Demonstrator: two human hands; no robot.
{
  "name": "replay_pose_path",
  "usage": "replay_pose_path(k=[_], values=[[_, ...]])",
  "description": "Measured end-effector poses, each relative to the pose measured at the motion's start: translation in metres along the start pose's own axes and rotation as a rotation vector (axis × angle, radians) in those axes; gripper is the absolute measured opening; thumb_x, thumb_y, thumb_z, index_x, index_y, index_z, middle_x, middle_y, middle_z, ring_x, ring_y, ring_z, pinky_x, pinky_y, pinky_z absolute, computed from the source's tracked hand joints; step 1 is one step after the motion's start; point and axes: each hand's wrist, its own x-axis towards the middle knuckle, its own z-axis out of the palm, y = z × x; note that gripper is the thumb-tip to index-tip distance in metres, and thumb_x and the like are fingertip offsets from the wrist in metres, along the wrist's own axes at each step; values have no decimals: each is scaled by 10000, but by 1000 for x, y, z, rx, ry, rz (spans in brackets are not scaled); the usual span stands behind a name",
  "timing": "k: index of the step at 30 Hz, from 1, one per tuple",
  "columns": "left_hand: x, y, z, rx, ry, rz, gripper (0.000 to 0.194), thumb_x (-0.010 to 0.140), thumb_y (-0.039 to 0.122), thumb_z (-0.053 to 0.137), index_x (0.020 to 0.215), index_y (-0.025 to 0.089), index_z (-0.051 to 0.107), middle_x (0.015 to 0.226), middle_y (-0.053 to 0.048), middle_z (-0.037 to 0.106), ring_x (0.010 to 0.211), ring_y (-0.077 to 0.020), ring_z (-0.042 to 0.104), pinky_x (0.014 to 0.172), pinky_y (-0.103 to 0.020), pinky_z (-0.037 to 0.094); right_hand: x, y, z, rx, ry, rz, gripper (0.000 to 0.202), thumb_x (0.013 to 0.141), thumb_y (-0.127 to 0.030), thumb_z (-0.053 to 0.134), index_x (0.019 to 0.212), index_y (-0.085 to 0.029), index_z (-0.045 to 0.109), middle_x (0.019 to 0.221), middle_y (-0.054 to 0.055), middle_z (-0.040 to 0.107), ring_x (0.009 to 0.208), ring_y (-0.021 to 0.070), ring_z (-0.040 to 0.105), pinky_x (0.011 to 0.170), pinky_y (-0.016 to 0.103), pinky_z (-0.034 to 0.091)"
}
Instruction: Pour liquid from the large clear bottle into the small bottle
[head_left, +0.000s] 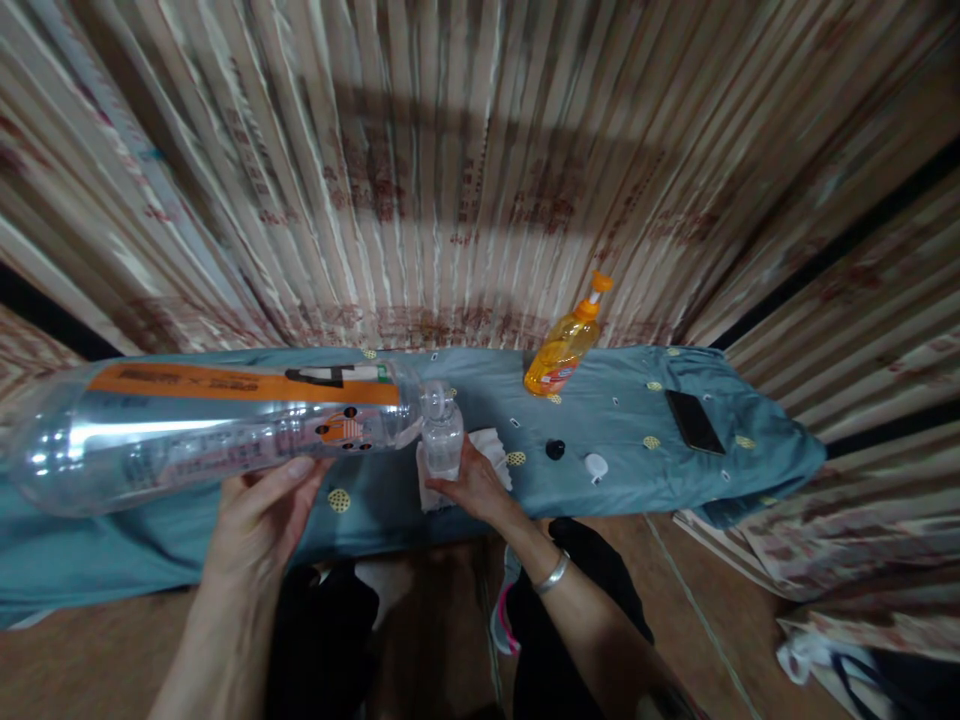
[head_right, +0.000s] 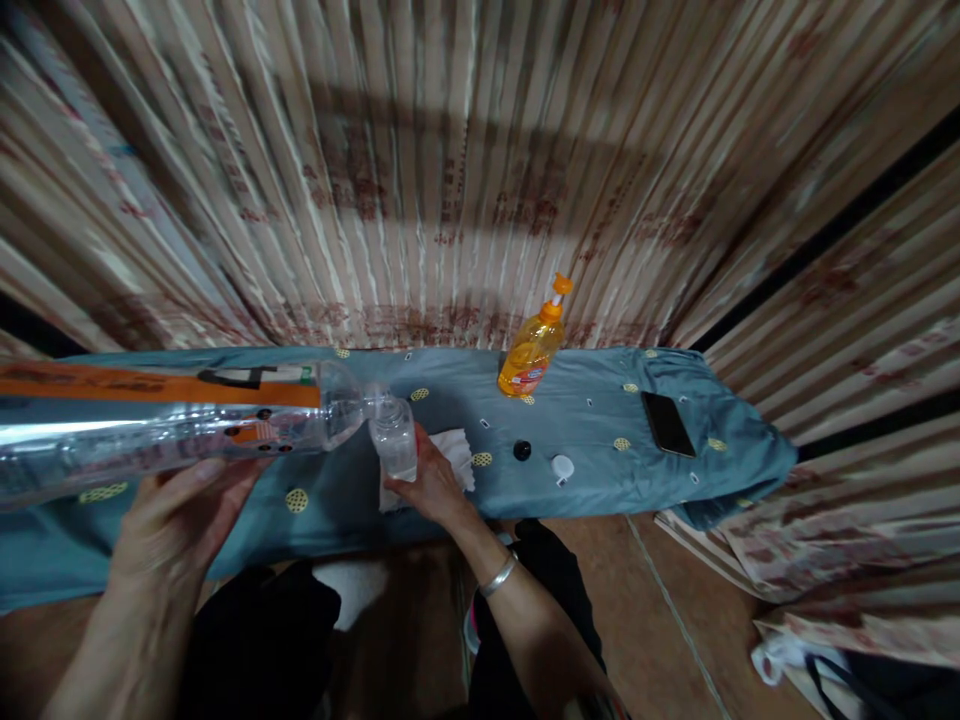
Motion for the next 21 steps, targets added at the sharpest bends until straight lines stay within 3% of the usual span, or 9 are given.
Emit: replay_pose_path(k=[6,11,21], values=[[1,1,-1,50,25,-3,595,419,68,766,968,295,739,870,-3,775,689,-225,722,632,-320,638,0,2,1,-7,-11,41,837,692,-249,787,1423,-205,381,1262,99,627,1163,267,616,1009,420,483],[3,2,1,59,7,5,622,425,90,779,1011,292,728,841,0,773,776,-241,732,649,-307,633,0,2,2,-30,-9,55,750,684,-240,788,1351,-166,452,1298,132,598,1224,292,574,1059,458,446],[6,5,1,58,35,-9,560,392,77,781,917,262,727,716,22,746,655,-177,703,638,-270,623,0,1,3,-27,6,19,712,688,-231,774,1333,-175,477,1316,128,589,1231,285,571,1057,446,454]])
